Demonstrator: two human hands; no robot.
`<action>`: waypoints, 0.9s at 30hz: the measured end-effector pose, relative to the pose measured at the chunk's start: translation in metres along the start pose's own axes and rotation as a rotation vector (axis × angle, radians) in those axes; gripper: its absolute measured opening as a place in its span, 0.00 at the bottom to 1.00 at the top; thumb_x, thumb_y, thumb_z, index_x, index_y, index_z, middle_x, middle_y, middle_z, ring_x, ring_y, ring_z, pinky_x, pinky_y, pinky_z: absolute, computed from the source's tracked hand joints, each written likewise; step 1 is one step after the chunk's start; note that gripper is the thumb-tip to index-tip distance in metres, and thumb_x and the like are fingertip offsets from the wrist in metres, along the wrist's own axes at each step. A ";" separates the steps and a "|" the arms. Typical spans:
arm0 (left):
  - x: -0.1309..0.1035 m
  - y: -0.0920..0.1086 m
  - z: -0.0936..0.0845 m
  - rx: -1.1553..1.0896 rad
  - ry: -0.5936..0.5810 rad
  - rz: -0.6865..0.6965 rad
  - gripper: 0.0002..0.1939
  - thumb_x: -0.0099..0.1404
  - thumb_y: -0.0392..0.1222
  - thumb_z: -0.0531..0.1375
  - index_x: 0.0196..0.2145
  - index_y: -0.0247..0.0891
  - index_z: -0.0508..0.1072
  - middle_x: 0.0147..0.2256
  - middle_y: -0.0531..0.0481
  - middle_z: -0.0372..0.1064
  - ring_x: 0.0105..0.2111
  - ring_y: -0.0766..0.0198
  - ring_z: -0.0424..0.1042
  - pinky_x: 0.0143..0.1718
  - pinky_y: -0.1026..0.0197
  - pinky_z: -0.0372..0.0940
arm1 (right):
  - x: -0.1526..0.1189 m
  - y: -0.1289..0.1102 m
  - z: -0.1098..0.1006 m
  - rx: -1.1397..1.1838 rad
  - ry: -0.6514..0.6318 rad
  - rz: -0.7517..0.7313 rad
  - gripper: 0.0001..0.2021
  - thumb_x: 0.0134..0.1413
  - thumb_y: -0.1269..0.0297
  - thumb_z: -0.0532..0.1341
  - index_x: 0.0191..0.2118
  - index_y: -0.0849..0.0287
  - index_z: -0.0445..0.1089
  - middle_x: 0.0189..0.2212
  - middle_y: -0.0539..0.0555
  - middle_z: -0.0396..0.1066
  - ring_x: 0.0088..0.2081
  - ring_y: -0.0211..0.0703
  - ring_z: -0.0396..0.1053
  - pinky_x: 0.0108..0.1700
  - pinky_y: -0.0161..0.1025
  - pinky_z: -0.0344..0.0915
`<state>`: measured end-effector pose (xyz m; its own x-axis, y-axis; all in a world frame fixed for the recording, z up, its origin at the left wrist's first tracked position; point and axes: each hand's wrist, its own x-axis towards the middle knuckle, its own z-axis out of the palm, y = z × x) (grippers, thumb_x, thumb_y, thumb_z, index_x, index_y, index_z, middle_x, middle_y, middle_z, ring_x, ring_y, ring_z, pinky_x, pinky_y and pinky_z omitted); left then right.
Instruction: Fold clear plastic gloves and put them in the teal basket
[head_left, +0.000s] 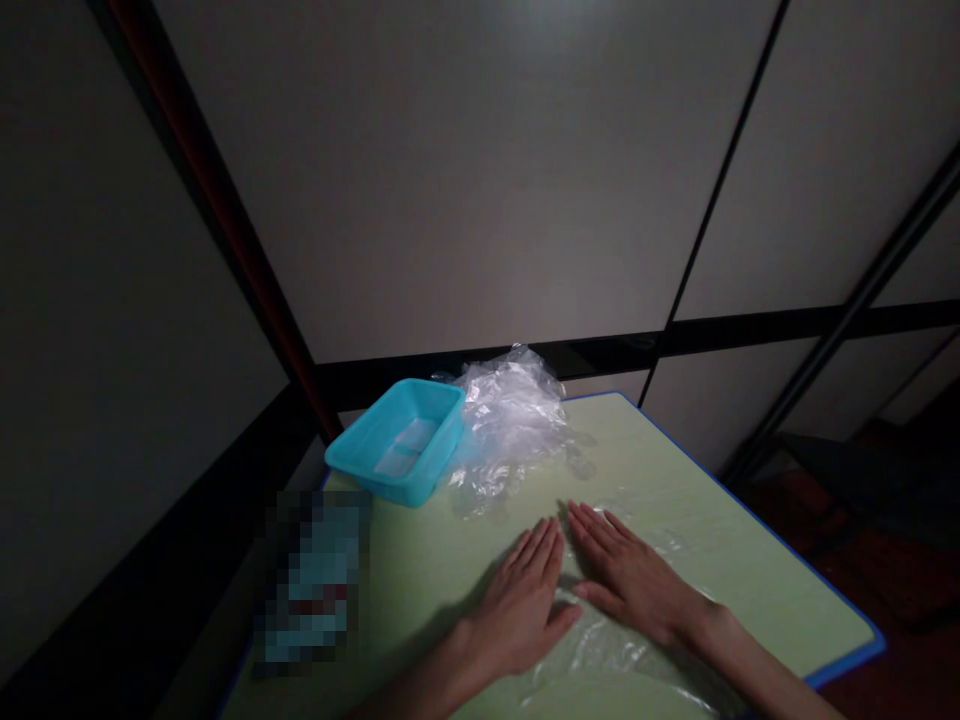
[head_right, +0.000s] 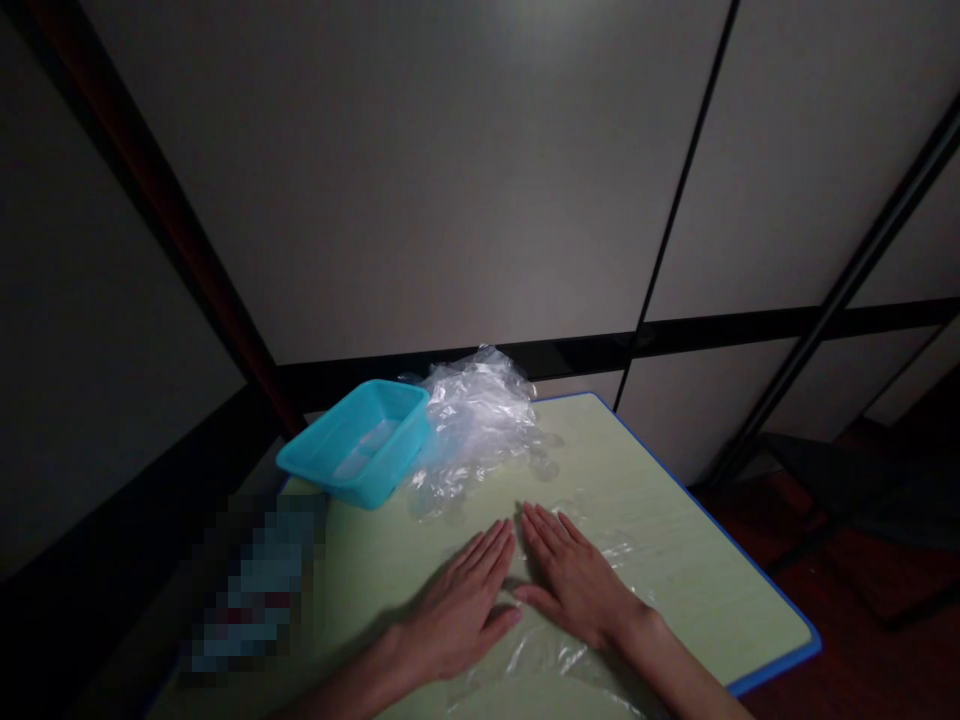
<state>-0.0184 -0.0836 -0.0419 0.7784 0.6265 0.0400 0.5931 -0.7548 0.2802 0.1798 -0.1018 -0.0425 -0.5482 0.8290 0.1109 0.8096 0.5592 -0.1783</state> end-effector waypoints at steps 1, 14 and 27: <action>0.000 0.000 0.002 0.015 0.001 0.001 0.34 0.64 0.51 0.47 0.60 0.28 0.42 0.61 0.40 0.34 0.60 0.55 0.32 0.59 0.53 0.39 | -0.002 0.001 0.001 -0.007 0.005 0.000 0.34 0.57 0.48 0.46 0.62 0.62 0.36 0.61 0.60 0.36 0.61 0.50 0.35 0.60 0.51 0.42; -0.012 -0.004 -0.005 0.072 -0.018 -0.057 0.35 0.63 0.55 0.47 0.60 0.29 0.43 0.61 0.39 0.32 0.60 0.55 0.32 0.58 0.52 0.41 | -0.011 0.002 0.017 -0.007 0.083 -0.064 0.36 0.57 0.49 0.48 0.63 0.61 0.30 0.62 0.60 0.34 0.61 0.51 0.36 0.59 0.51 0.45; -0.057 -0.034 -0.011 0.022 0.109 -0.199 0.35 0.62 0.45 0.52 0.61 0.35 0.38 0.61 0.43 0.34 0.60 0.57 0.37 0.58 0.52 0.43 | -0.015 0.012 -0.001 0.165 0.027 0.098 0.33 0.59 0.52 0.45 0.62 0.56 0.26 0.62 0.56 0.35 0.61 0.49 0.36 0.60 0.53 0.42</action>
<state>-0.0853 -0.0911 -0.0432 0.6191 0.7801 0.0897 0.7384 -0.6172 0.2717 0.1984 -0.1074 -0.0449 -0.4611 0.8804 0.1106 0.8121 0.4690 -0.3473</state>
